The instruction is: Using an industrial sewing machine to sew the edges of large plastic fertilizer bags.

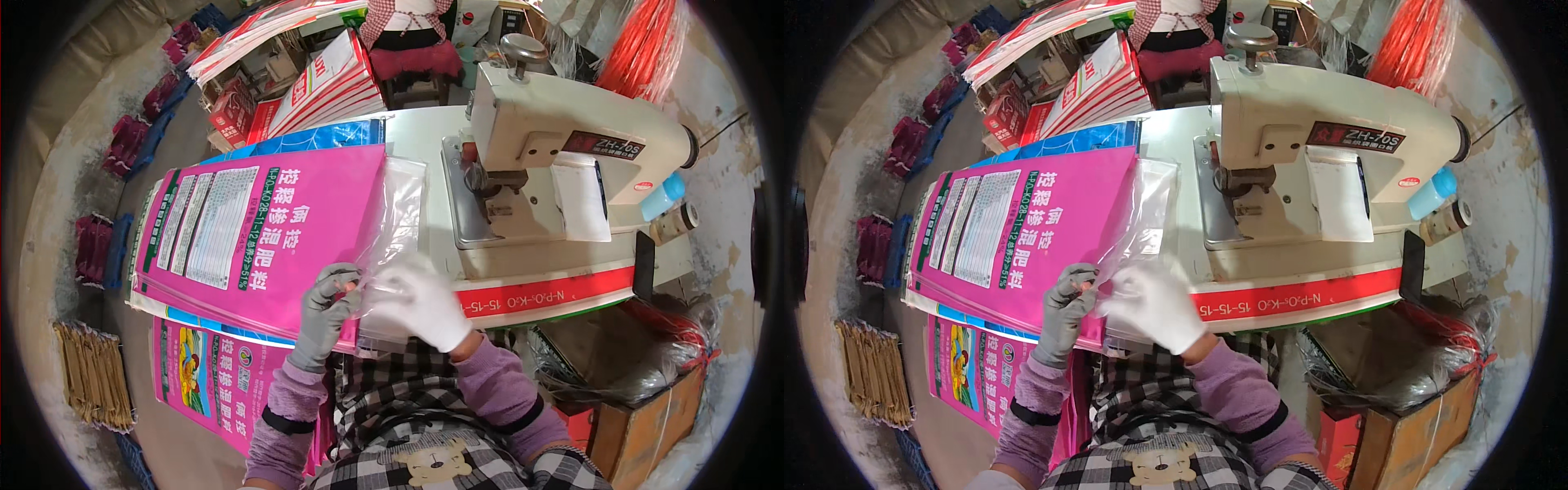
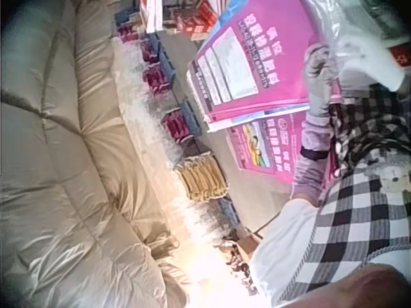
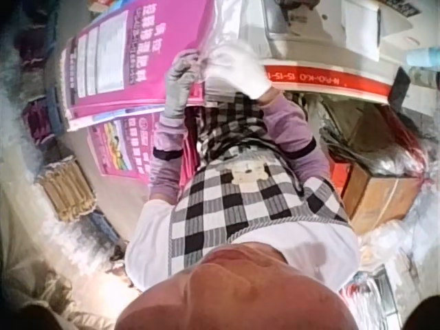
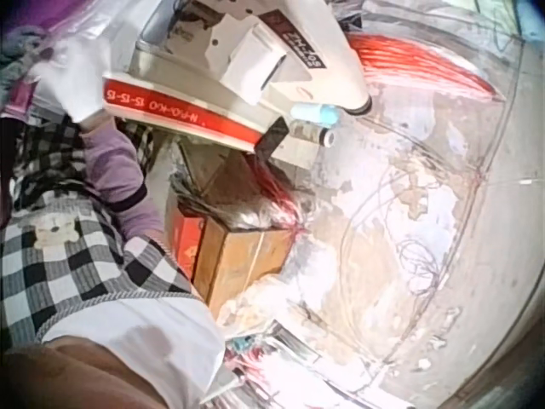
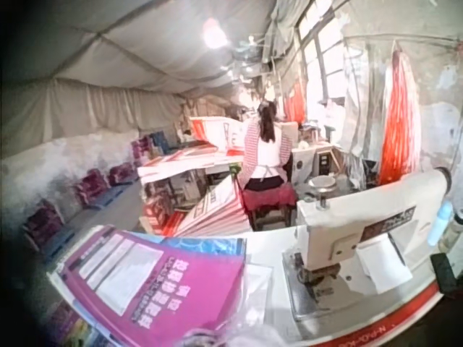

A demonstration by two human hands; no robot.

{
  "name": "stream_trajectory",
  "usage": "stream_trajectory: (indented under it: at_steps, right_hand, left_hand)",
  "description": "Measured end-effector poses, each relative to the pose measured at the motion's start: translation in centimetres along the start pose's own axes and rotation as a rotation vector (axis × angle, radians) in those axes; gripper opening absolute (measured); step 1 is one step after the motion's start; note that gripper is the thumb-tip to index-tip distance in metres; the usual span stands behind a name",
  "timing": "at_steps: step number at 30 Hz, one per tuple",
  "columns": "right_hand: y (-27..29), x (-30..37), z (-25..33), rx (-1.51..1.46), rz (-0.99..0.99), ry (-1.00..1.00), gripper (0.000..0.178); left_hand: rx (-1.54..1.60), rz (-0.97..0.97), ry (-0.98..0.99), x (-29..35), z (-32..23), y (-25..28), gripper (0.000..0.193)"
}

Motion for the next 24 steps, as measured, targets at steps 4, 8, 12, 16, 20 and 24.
stream_trajectory:
  at_steps: [4, 8, 12, 16, 20, 24]
  right_hand:
    - [-4.4, 0.8, -2.6, 0.097, -0.086, -0.135, 0.03]
    - [-6.8, 0.9, -3.4, -0.372, -0.119, -0.159, 0.02]
    - [-7.2, 1.4, -4.1, -0.322, 0.015, -0.109, 0.017]
    - [-8.2, 2.1, -3.5, -0.374, 0.16, 0.005, 0.009]
    - [-9.3, 1.2, -0.2, -0.255, 0.282, 0.166, 0.012]
    - [-11.6, 2.3, -1.9, -0.765, 0.5, -0.308, 0.024]
  left_hand:
    - [0.668, 0.268, 0.063, -0.6, 2.4, -2.2, 0.016]
    - [-0.708, -0.146, -0.305, -0.4, 3.3, 0.8, 0.041]
    - [-1.604, 0.47, 0.124, -0.7, 4.5, 0.8, 0.021]
    - [-0.447, 0.232, 0.54, -1.6, 5.9, 4.7, 0.026]
    - [-0.189, 0.236, 0.467, -1.5, 5.6, 5.8, 0.031]
    - [-0.751, 0.478, 0.082, -0.5, 2.4, 4.7, 0.035]
Point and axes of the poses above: each hand's wrist, its own x-axis away from the middle knuckle, its own y-axis out of the back of the hand, z = x × y, the point moved 10 cm from there along -x, towards the middle knuckle, and after that the axes turned 11 degrees about -x, right-handed, at the moved point
